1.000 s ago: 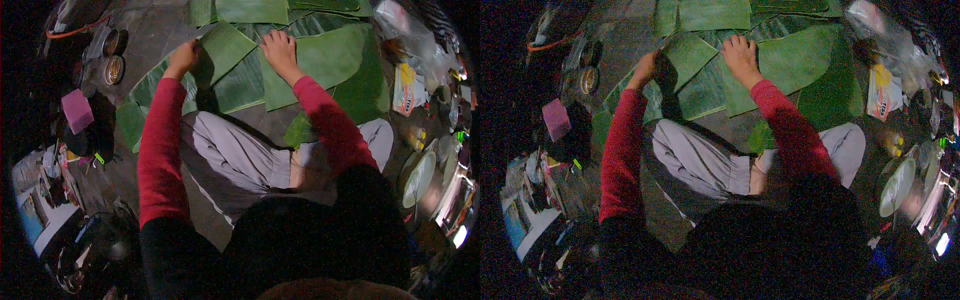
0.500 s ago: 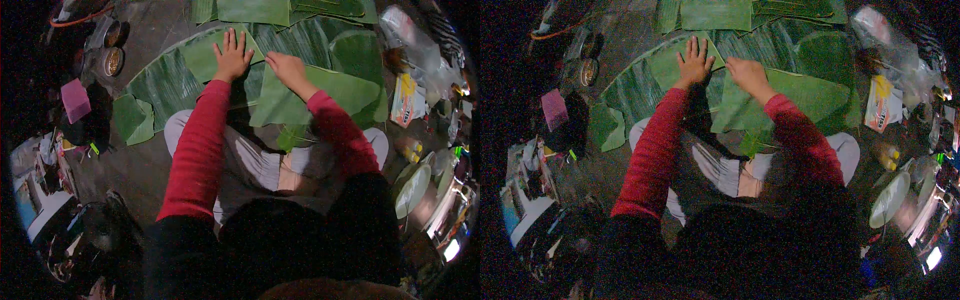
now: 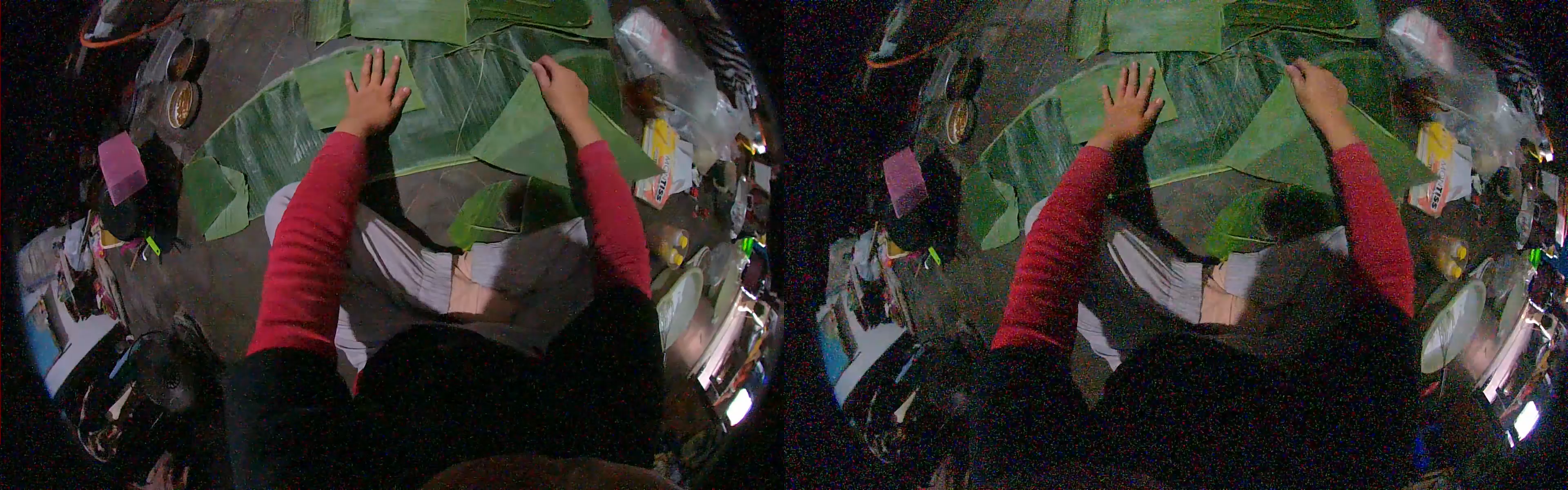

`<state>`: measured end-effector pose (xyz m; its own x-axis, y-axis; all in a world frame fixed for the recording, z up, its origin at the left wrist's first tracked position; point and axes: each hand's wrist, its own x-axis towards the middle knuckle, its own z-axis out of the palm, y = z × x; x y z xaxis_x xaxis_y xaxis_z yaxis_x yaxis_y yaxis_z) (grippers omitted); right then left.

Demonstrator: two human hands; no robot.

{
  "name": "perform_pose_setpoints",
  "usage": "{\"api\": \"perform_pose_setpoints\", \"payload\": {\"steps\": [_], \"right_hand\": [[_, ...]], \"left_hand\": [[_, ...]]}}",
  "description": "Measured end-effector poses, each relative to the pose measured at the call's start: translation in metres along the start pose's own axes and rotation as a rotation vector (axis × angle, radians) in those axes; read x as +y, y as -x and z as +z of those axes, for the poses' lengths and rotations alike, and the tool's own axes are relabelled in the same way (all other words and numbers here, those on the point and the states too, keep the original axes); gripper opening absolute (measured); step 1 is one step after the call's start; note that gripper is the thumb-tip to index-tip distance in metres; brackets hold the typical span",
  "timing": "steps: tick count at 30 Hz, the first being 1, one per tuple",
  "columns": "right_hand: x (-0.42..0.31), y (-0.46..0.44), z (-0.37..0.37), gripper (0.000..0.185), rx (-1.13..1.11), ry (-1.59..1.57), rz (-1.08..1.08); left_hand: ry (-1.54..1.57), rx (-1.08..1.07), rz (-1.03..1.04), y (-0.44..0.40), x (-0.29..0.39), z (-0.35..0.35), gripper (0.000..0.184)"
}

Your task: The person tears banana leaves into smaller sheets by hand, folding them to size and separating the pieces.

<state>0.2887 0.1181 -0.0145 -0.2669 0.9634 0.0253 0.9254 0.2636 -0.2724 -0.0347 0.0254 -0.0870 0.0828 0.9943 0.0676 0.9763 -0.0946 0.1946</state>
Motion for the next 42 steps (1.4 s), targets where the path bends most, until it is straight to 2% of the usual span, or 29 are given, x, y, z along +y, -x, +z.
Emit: {"api": "perform_pose_setpoints", "payload": {"steps": [5,7,8,9,10,11,12,15,17,18,20,22,24,26,27,28,29,31,32,33,35,36,39,41,42], "right_hand": [[0.006,0.015,0.002,0.035,-0.033,-0.137,-0.007],[-0.003,0.020,-0.001,0.035,-0.102,-0.213,0.052],[-0.005,0.022,-0.004,0.035,-0.098,-0.213,0.055],[-0.007,0.023,-0.006,0.035,-0.035,-0.346,0.023],[-0.008,0.023,-0.009,0.035,0.029,-0.479,-0.010],[-0.009,0.023,-0.012,0.035,0.032,-0.480,-0.009],[-0.009,0.023,-0.016,0.033,0.049,-0.545,-0.007],[-0.003,0.014,-0.016,0.030,0.026,-0.666,0.025],[-0.002,0.006,-0.015,0.029,-0.021,-0.718,0.056],[-0.009,-0.002,-0.019,0.029,-0.052,-0.815,0.084],[-0.025,-0.015,-0.019,0.029,-0.081,-0.912,0.112],[-0.044,-0.029,-0.019,0.026,-0.150,-1.149,0.210],[-0.061,-0.042,-0.003,0.024,-0.155,-1.206,0.262],[-0.079,-0.046,0.014,0.023,-0.164,-1.269,0.315],[-0.089,-0.044,0.021,0.022,-0.155,-1.328,0.389],[-0.097,-0.040,0.028,0.021,-0.147,-1.388,0.467],[-0.103,-0.034,0.034,0.021,-0.152,-1.392,0.474],[-0.115,-0.026,0.044,0.021,-0.257,-1.636,0.591],[-0.117,-0.025,0.058,0.020,-0.210,-1.538,0.591],[-0.117,-0.025,0.076,0.020,-0.206,-1.541,0.592],[-0.117,-0.030,0.103,0.013,0.049,-1.519,0.466],[-0.117,-0.034,0.106,0.016,0.100,-1.519,0.517],[-0.113,-0.048,0.105,0.022,0.112,-1.586,0.457],[-0.105,-0.054,0.100,0.021,0.091,-1.477,0.410],[-0.101,-0.062,0.097,0.019,0.007,-1.233,0.390]], "left_hand": [[0.078,0.021,-0.060,-0.020,-0.015,-0.028,0.065],[-0.056,-0.139,-0.162,-0.028,-0.019,-0.054,0.065],[-0.110,-0.085,-0.125,-0.030,-0.022,-0.062,0.061],[-0.112,-0.080,-0.119,-0.036,-0.031,-0.063,0.061],[-0.091,-0.192,-0.093,-0.044,-0.042,-0.065,0.055],[-0.069,-0.306,-0.068,-0.048,-0.052,-0.067,0.050],[-0.057,-0.251,0.017,-0.050,-0.054,-0.079,0.037],[-0.086,-0.231,-0.056,-0.078,-0.048,-0.126,0.030],[-0.239,-0.141,0.104,-0.103,-0.036,-0.171,0.032],[-0.235,-0.140,0.103,-0.118,-0.032,-0.185,0.032],[0.003,-0.146,0.157,-0.161,-0.024,-0.201,0.043],[0.121,-0.138,0.194,-0.192,-0.015,-0.194,0.049],[0.220,0.079,-0.007,-0.206,-0.005,-0.163,0.055],[0.174,0.201,0.077,-0.203,0.003,-0.126,0.052],[0.147,0.408,0.333,-0.197,0.007,-0.114,0.039],[0.134,0.042,0.144,-0.169,0.034,-0.123,0.045],[0.074,-0.004,0.185,-0.146,0.044,-0.111,0.043],[-0.106,-0.074,0.227,-0.100,0.054,-0.083,0.044],[-0.226,-0.100,0.237,-0.080,0.059,-0.072,0.049],[-0.228,-0.100,0.241,-0.063,0.064,-0.055,0.049],[0.066,0.123,0.220,-0.036,0.071,-0.024,0.053],[0.070,0.123,0.220,-0.030,0.076,-0.021,0.053],[0.006,0.073,0.209,-0.021,0.079,-0.011,0.055],[-0.027,0.053,0.238,-0.022,0.078,-0.012,0.054],[-0.027,0.054,0.239,-0.026,0.078,-0.017,0.054]]}}
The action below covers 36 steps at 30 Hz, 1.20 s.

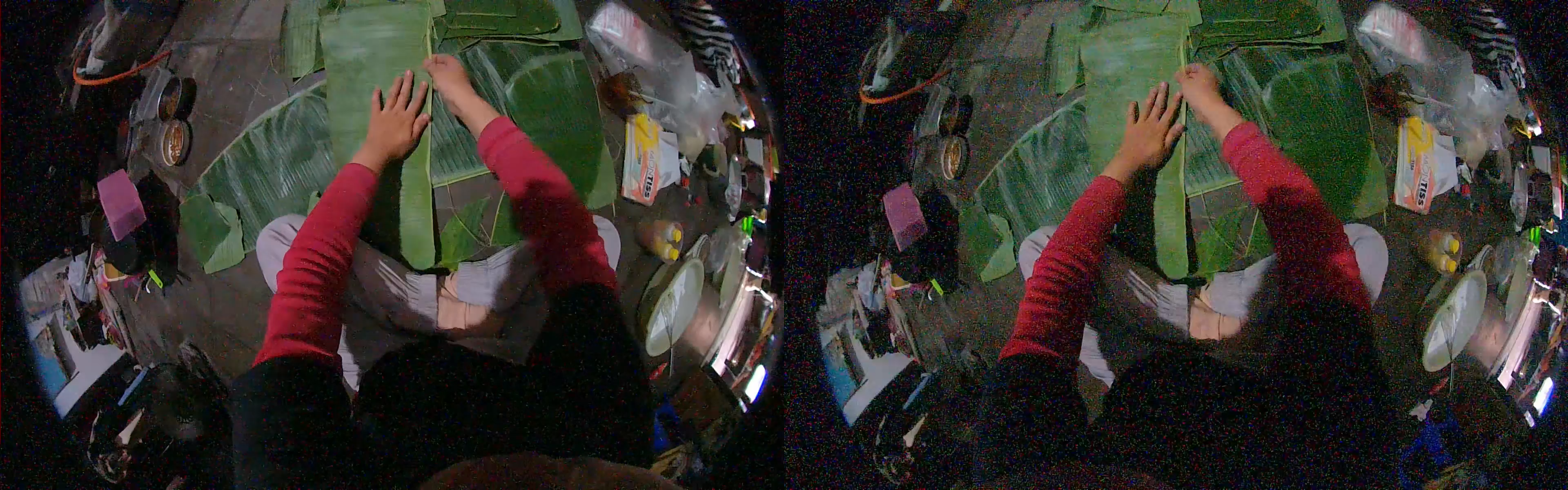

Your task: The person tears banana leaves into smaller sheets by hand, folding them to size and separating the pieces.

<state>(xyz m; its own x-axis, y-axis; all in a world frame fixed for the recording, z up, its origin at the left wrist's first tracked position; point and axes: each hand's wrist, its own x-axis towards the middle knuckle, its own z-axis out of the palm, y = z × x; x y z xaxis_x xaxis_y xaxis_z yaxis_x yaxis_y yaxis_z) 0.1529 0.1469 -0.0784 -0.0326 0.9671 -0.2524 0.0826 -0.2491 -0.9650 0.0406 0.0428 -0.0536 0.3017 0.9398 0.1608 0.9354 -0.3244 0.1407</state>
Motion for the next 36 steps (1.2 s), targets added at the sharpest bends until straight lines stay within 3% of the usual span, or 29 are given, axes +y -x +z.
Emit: {"api": "perform_pose_setpoints", "payload": {"steps": [1,3,5,7,9,11,15,20,24,27,29,32,34,36], "right_hand": [[-0.002,-0.006,-0.004,0.018,-0.031,0.256,0.010],[-0.028,-0.010,-0.018,0.016,-0.048,0.388,-0.101],[-0.029,-0.015,-0.027,0.015,-0.071,0.517,-0.214],[-0.023,-0.030,-0.029,0.020,0.067,0.666,-0.677],[-0.039,-0.022,-0.035,0.022,-0.013,0.740,-0.796],[-0.039,-0.018,-0.039,0.024,-0.221,1.207,-1.149],[-0.030,-0.015,-0.054,0.022,-0.278,1.347,-1.207],[-0.034,-0.016,-0.061,0.023,-0.412,1.565,-1.112],[-0.023,-0.002,-0.064,0.021,-0.419,1.590,-1.091],[-0.020,0.017,-0.082,0.019,-0.318,1.530,-1.196],[-0.025,0.041,-0.095,0.019,-0.461,1.538,-0.991],[-0.028,0.086,-0.116,0.018,-0.462,1.528,-0.994],[-0.031,0.120,-0.127,0.021,-0.698,1.559,-0.758],[-0.014,0.158,-0.150,0.021,-0.703,1.416,-0.931]], "left_hand": [[0.070,-0.061,-0.031,-0.005,-0.001,-0.003,0.053],[0.149,-0.131,-0.063,-0.011,0.000,-0.002,0.052],[0.111,0.006,0.009,-0.024,-0.009,0.010,0.050],[0.045,0.039,0.023,-0.026,-0.011,0.020,0.050],[0.035,0.087,0.030,-0.026,-0.011,0.020,0.049],[0.038,0.085,0.030,-0.026,-0.012,0.022,0.049],[0.031,0.085,0.030,-0.027,-0.012,0.024,0.048],[0.054,0.089,0.033,-0.026,-0.012,0.025,0.048],[0.020,0.065,0.027,-0.026,-0.013,0.024,0.048],[0.040,0.078,0.014,-0.027,-0.012,0.025,0.047],[0.042,0.090,0.013,-0.027,-0.013,0.029,0.047],[0.029,0.097,0.011,-0.027,-0.013,0.029,0.047],[0.014,0.096,0.013,-0.026,-0.013,0.030,0.047],[0.028,0.111,0.012,-0.027,-0.014,0.032,0.047]]}}
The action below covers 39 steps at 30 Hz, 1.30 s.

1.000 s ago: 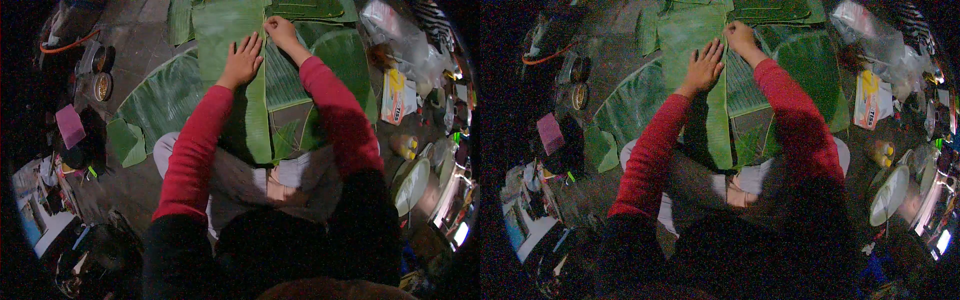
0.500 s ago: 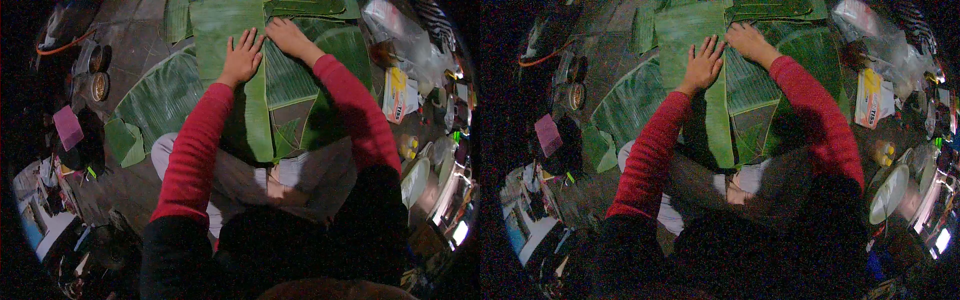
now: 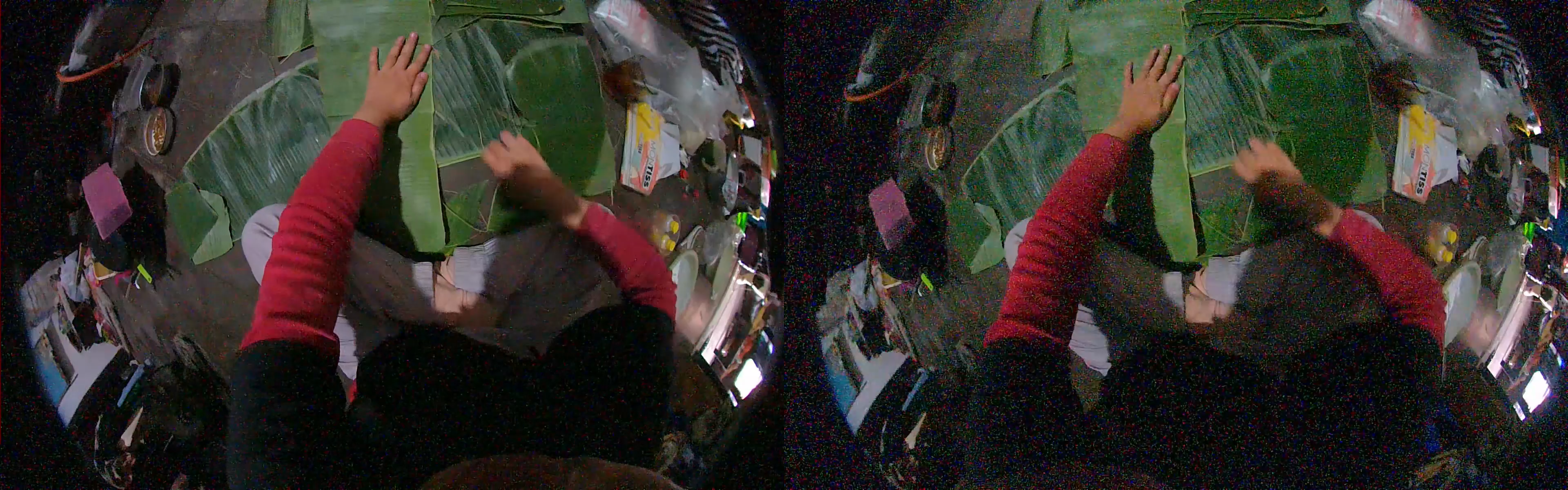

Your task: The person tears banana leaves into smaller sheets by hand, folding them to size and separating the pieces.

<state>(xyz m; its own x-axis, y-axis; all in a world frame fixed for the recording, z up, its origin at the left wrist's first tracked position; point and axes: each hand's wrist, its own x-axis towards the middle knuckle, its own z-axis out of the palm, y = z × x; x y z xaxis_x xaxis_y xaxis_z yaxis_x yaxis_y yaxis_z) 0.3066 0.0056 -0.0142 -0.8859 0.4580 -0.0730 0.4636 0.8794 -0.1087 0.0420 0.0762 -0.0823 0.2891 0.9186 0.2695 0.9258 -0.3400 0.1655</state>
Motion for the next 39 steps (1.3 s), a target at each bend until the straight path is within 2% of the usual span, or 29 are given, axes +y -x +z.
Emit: {"api": "perform_pose_setpoints", "payload": {"steps": [3,7,9,11,12,14,15,17,19,21,22,24,27,31,34,36,38,39], "right_hand": [[-0.030,0.041,-0.015,0.016,-0.071,-0.048,-0.030],[-0.013,0.040,-0.038,0.014,-0.143,-0.079,0.006],[0.006,0.019,-0.053,0.012,-0.144,-0.224,0.436],[0.026,0.011,-0.058,0.012,0.132,-0.138,0.409],[0.036,0.006,-0.053,0.012,0.134,-0.140,0.412],[0.055,-0.005,-0.038,0.018,0.032,0.132,0.577],[0.052,-0.013,-0.036,0.018,0.032,0.132,0.580],[0.037,-0.042,-0.026,0.013,0.327,0.125,0.400],[-0.001,-0.066,-0.020,0.018,0.393,-0.028,0.290],[-0.014,-0.083,0.021,0.023,0.536,0.169,0.242],[-0.013,-0.089,0.025,0.023,0.539,0.170,0.239],[-0.010,-0.100,0.028,0.024,0.391,0.123,0.294],[0.002,-0.112,0.027,0.021,0.314,-0.065,0.334],[0.011,-0.117,0.032,0.018,0.288,-0.146,0.347],[0.013,-0.098,0.027,0.017,0.263,-0.229,0.338],[0.014,-0.074,0.016,0.019,0.142,-0.157,0.244],[0.020,-0.036,0.001,0.019,0.054,-0.223,0.180],[0.020,-0.016,-0.010,0.019,-0.062,-0.203,0.178]], "left_hand": [[0.005,-0.014,0.012,0.000,-0.001,-0.002,0.047],[0.034,0.001,0.020,0.002,-0.001,-0.002,0.048],[0.043,0.035,0.020,0.004,-0.003,-0.007,0.049],[0.010,0.027,0.008,0.013,0.002,-0.018,0.050],[-0.021,0.013,-0.005,0.021,0.007,-0.025,0.051],[-0.028,-0.052,0.017,0.045,0.026,-0.035,0.051],[-0.032,-0.121,0.033,0.056,0.031,-0.030,0.051],[-0.020,-0.112,0.004,0.062,0.033,-0.022,0.051],[0.011,-0.066,-0.049,0.053,0.033,-0.020,0.050],[-0.008,-0.044,-0.054,0.041,0.027,-0.014,0.050],[-0.029,-0.020,-0.059,0.034,0.022,-0.012,0.050],[-0.042,-0.007,-0.048,0.021,0.014,-0.011,0.050],[-0.050,-0.002,-0.071,0.022,0.022,-0.013,0.049],[0.014,0.035,-0.163,0.034,0.032,-0.008,0.047],[-0.001,0.029,-0.164,0.034,0.033,-0.007,0.047],[-0.005,0.016,-0.170,0.033,0.033,-0.009,0.047],[-0.002,0.004,-0.175,0.033,0.034,-0.008,0.047],[-0.010,0.010,-0.178,0.033,0.034,-0.007,0.047]]}}
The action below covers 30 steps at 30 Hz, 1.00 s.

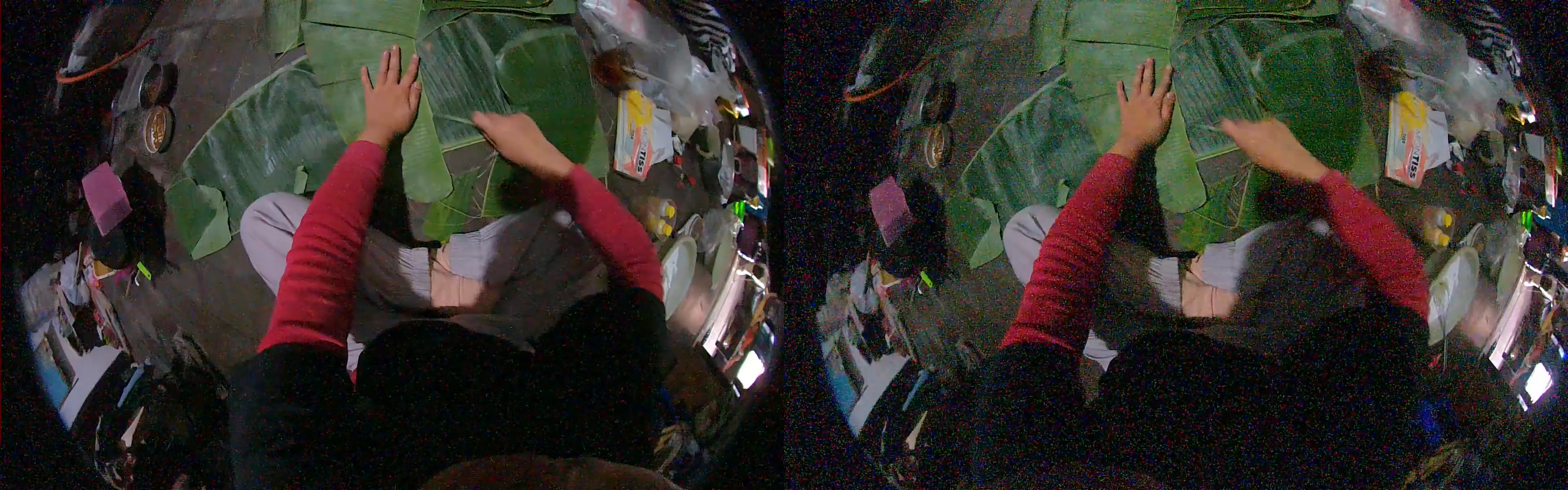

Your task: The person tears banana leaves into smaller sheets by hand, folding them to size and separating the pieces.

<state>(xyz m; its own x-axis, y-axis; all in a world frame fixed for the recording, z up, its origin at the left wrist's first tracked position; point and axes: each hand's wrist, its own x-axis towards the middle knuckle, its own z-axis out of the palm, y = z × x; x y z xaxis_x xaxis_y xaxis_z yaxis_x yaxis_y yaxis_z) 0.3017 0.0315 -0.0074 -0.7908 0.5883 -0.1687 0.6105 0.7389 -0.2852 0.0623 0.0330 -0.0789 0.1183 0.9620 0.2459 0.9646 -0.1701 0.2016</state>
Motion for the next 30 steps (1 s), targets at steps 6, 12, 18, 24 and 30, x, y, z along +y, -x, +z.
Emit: {"api": "perform_pose_setpoints", "payload": {"steps": [6,12,18,24,30], "right_hand": [[0.022,0.105,-0.017,0.014,-0.069,-0.063,0.102],[0.033,0.073,-0.031,0.018,0.368,0.056,0.348],[0.082,0.082,-0.076,0.026,0.377,0.358,0.811],[0.057,0.076,-0.068,0.027,0.280,0.649,0.548],[-0.027,-0.079,0.033,0.053,0.269,-0.539,0.680]], "left_hand": [[-0.005,0.011,0.029,-0.001,-0.004,0.004,0.049],[0.044,-0.098,0.083,0.030,0.007,-0.014,0.060],[-0.066,-0.299,0.091,0.045,0.006,-0.029,0.074],[-0.027,-0.391,0.066,0.044,0.017,-0.034,0.082],[0.178,-0.650,0.031,0.049,0.041,-0.065,0.082]]}}
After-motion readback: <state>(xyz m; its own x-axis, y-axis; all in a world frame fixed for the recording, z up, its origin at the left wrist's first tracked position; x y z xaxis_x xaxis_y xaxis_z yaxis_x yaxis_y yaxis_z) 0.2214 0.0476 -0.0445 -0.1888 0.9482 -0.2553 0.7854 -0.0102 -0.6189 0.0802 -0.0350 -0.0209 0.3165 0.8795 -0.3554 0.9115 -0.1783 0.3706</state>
